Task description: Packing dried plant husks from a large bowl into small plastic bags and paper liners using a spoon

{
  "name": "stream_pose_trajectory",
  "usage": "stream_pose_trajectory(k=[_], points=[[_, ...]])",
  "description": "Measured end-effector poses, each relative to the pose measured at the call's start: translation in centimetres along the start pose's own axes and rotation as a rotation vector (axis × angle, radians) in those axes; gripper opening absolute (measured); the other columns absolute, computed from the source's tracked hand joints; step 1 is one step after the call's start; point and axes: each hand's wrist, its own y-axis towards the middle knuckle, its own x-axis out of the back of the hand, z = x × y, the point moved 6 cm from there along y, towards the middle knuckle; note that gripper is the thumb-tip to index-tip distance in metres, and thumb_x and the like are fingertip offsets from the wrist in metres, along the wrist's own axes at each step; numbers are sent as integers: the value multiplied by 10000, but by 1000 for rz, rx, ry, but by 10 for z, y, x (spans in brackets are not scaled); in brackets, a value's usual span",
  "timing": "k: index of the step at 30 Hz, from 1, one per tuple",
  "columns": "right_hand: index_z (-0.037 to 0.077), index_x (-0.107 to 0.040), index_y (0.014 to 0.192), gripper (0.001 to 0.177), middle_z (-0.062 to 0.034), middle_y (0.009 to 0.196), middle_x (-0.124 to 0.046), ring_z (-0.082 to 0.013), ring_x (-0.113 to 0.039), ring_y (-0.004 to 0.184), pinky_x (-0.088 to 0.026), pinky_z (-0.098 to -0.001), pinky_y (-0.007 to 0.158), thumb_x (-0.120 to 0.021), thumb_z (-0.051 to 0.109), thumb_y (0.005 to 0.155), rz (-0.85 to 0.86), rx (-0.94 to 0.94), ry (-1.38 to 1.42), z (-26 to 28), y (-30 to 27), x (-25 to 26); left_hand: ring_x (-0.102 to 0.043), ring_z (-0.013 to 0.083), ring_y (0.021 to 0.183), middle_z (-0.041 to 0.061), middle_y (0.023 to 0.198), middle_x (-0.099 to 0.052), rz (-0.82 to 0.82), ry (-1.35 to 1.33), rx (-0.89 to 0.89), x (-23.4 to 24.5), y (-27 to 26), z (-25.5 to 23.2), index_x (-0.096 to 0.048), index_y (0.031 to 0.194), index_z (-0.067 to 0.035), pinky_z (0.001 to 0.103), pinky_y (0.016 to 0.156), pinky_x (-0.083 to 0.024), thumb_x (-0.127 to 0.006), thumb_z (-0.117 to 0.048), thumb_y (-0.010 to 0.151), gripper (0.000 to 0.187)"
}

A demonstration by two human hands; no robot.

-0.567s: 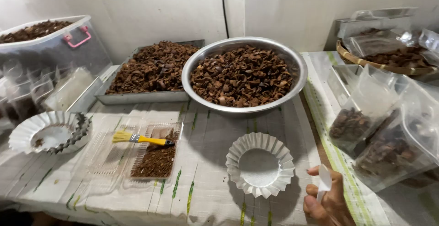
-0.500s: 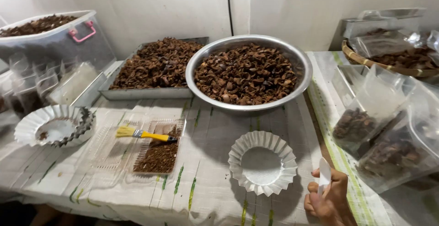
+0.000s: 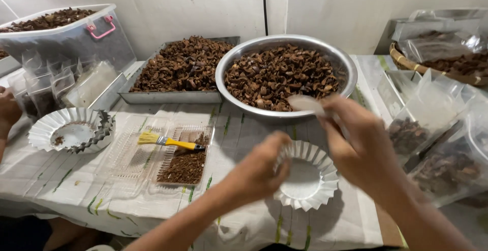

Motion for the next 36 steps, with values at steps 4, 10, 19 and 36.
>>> stream_pose_trajectory(k=[4,10,19,36], points=[[4,-628,865,380,-273,721,-646,-523,-648,700,-489,-623,704,-487,326,1011,113,-151,-152,-35,73,-46,-447,569,1350,441,1351,-500,-151,94,-181,29,52,35,-348,1397,207,620,1122,-370,-612,-177,906,677],[-40,-774,774,203,-234,665,-708,-419,-750,690,-568,-507,653,-766,145,856,253,-296,-665,-197,156,-118,-685,231,765,106,777,-696,-196,-41,-202,16,90,104,-734,1071,-113,410,734,-550,-625,-228,936,208],[-46,-805,1048,274,-310,974,-756,-481,-737,922,-575,-586,809,-612,84,903,663,-255,-469,-172,156,-150,-612,227,752,102,748,-651,-308,-216,-216,18,104,141,-739,974,-111,410,721,-512,-647,-218,901,159],[60,-758,1263,466,-268,1280,-697,-487,-603,1209,-439,-587,1057,-490,77,882,855,-383,-108,-140,139,-142,-580,209,668,95,650,-625,-485,-307,-85,24,106,148,-757,947,-85,391,652,-499,-645,-253,906,206]])
